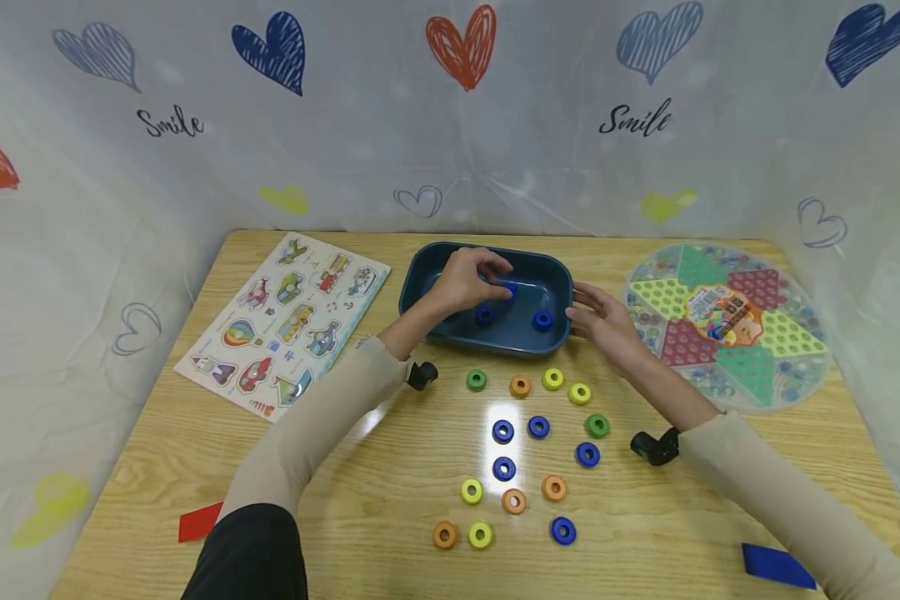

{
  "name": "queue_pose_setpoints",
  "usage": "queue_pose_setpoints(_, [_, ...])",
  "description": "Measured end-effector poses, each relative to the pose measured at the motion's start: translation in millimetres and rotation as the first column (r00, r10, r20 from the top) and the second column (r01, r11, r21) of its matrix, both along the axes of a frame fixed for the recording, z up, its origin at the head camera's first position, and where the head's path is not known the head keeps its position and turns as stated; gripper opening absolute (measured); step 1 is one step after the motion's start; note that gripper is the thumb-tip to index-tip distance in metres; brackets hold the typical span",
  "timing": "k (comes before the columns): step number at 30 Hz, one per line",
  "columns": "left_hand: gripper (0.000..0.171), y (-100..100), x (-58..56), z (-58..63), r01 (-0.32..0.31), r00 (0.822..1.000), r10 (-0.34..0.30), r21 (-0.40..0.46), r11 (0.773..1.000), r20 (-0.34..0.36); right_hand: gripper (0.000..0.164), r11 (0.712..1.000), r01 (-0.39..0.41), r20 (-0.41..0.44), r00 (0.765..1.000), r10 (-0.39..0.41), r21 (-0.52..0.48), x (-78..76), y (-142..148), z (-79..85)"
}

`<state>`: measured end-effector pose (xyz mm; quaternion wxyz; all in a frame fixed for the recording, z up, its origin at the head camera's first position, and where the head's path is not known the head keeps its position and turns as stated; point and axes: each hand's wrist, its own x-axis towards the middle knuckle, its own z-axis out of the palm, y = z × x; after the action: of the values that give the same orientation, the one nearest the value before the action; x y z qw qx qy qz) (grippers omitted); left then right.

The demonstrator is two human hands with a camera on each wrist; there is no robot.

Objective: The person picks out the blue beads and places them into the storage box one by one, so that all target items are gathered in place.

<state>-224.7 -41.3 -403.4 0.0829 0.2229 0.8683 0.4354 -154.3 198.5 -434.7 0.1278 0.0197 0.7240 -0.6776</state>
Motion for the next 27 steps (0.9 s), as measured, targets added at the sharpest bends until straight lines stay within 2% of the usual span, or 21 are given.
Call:
queue_pose_setpoints(6, [0.032,-5,2.2,1.1,0.002,1.000,0.000,0.067,0.998,-0.022,0.053,1.000,0.012,0.009,1.000,-0.012,0.002,0.8,-1,3.2])
queue_pose_setpoints(8, [0.030,-11,3.9,1.2,-0.017,0.998,0.021,0.066,0.998,-0.066,0.053,1.000,0.017,0.006,1.000,-0.017,0.006,0.8,-1,2.3])
queue_pose_setpoints(12, [0.034,-31,6.8,1.6,-0.109,0.974,0.105,-0.008,0.994,-0.202,0.052,1.000,0.019,0.000,1.000,-0.019,0.008,0.4,-2,0.5])
queue_pose_setpoints(14, [0.040,-46,8.7,1.0,-0.171,0.958,0.158,-0.036,0.985,-0.241,0.052,1.000,0.018,0.003,1.000,-0.018,0.007,0.4,-3,0.2])
queue_pose_setpoints(15, [0.044,-55,9.6,0.1,-0.200,0.954,0.187,-0.035,0.979,-0.236,0.052,1.000,0.016,0.004,1.000,-0.016,0.008,0.3,-3,0.0])
queue_pose_setpoints(16, [0.047,-63,10.7,-1.1,-0.231,0.951,0.219,-0.030,0.973,-0.218,0.053,1.000,0.017,0.006,1.000,-0.017,0.006,0.4,-3,0.1])
queue_pose_setpoints(18, [0.053,-80,13.4,-4.4,-0.279,0.952,0.278,0.013,0.960,-0.130,0.053,1.000,0.012,0.007,1.000,-0.012,0.003,0.7,-3,0.4])
queue_pose_setpoints(20, [0.055,-94,16.6,-8.6,-0.314,0.949,0.315,0.043,0.948,-0.005,0.053,1.000,0.007,0.004,1.000,-0.007,0.007,0.8,-2,0.7])
queue_pose_setpoints(22, [0.053,-104,20.1,-13.0,-0.332,0.937,0.316,0.101,0.938,0.151,0.053,1.000,0.004,0.000,1.000,-0.004,0.008,0.8,-1,1.2])
queue_pose_setpoints(25, [0.046,-115,24.6,-18.8,-0.361,0.891,0.281,0.182,0.915,0.358,0.053,1.000,0.000,-0.005,1.000,0.000,0.018,-0.3,-1,1.9])
queue_pose_setpoints(27, [0.042,-119,26.2,-21.6,-0.395,0.857,0.261,0.241,0.886,0.445,0.053,1.000,0.000,-0.008,1.000,0.000,0.022,-1.7,-2,2.9])
